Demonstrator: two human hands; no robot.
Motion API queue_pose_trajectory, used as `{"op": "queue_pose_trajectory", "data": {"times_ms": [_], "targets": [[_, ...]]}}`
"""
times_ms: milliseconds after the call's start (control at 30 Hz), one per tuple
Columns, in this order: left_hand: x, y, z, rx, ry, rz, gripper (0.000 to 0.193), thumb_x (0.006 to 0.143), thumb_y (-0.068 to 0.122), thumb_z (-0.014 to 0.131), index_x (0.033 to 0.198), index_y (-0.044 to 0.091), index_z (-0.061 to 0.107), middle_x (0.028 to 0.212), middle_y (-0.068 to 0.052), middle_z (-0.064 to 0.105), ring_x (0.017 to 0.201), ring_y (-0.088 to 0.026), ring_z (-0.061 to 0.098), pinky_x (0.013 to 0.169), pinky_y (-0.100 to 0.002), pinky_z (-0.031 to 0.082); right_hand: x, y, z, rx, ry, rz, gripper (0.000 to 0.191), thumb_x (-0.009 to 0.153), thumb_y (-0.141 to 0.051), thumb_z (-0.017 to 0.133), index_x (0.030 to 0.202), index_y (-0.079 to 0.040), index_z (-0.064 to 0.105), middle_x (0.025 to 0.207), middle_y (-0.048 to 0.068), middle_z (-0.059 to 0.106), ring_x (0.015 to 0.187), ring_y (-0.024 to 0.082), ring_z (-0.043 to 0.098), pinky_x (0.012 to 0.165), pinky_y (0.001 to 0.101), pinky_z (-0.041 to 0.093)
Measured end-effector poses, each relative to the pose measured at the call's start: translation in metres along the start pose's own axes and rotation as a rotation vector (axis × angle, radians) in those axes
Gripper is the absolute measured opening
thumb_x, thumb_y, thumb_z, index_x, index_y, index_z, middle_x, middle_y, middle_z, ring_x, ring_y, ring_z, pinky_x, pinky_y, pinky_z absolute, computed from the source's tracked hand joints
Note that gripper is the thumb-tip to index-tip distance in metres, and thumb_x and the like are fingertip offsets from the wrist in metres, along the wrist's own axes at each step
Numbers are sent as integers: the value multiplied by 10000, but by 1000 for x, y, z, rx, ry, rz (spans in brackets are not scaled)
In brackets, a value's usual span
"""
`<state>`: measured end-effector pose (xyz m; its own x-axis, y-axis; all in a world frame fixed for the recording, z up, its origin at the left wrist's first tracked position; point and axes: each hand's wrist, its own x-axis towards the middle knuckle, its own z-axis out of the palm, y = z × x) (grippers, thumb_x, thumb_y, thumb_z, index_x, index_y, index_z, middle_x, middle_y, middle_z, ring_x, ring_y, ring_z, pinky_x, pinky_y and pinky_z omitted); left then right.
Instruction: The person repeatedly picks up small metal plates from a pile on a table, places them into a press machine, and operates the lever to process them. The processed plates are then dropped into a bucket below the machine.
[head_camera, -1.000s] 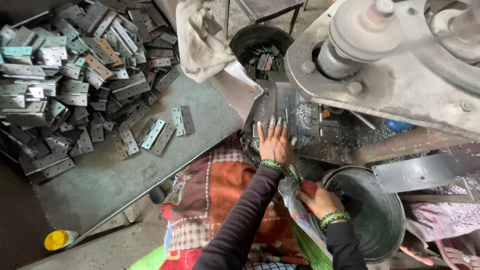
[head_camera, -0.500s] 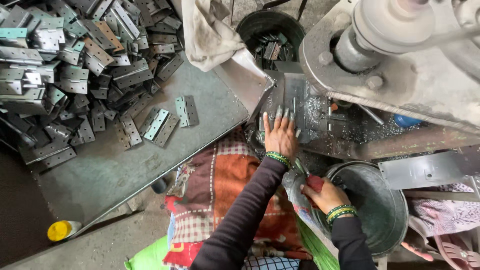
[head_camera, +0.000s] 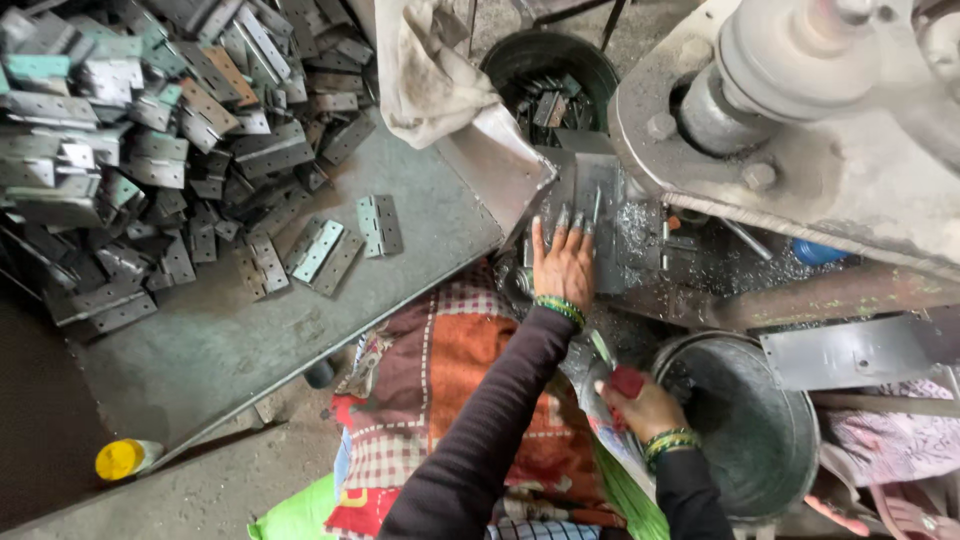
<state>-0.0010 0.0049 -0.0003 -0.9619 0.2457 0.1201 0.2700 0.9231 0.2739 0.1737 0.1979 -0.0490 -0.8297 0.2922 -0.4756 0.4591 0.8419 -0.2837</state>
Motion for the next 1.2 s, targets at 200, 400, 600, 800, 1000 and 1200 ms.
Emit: {"op": "queue_pose_trajectory", "data": {"times_ms": [200,400,600,800,1000,1200], "targets": [[23,2,3,-11,66,-45,569,947,166,460,1511,90,473,1572,-101,459,1479,-243,378,1260,-606,29,3,10,9,-71,25,1,777,775,-725,670,1190,-69,674,1064,249,762,1016,419,730,899,480,571],[16,0,8,-147,57,-43,513,1007,177,456,1510,82,492,1565,-98,495,1494,-259,403,1303,-610,47,16,22,64,75,140,-70,741,767,-662,703,1228,-82,680,1101,244,741,1029,435,706,881,505,553],[32,-5,29,-57,247,-12,490,949,186,436,1424,119,535,1480,-95,551,1403,-260,447,1238,-605,101,-6,-10,-17,54,-116,90,715,776,-683,703,1178,-92,706,1024,172,794,972,335,772,892,448,594],[56,0,34,-64,69,-76,526,962,171,399,1469,133,536,1467,-64,562,1427,-251,448,1241,-609,178,-5,-8,2,58,-36,60,636,816,-632,683,1188,-116,696,993,165,810,919,332,789,845,439,602],[52,-13,34,-254,93,-60,380,1037,141,447,1388,159,593,1508,-39,553,1464,-262,445,1205,-608,245,15,22,64,101,28,-40,582,805,-635,671,1141,-164,735,1003,124,797,932,324,761,840,433,575],[48,-16,8,-234,-134,-49,623,968,515,528,1473,150,496,1584,-42,437,1515,-228,308,1216,-609,181,6,6,6,76,-71,49,735,735,-715,682,1180,-131,700,1031,146,799,984,330,778,903,408,579]]}}
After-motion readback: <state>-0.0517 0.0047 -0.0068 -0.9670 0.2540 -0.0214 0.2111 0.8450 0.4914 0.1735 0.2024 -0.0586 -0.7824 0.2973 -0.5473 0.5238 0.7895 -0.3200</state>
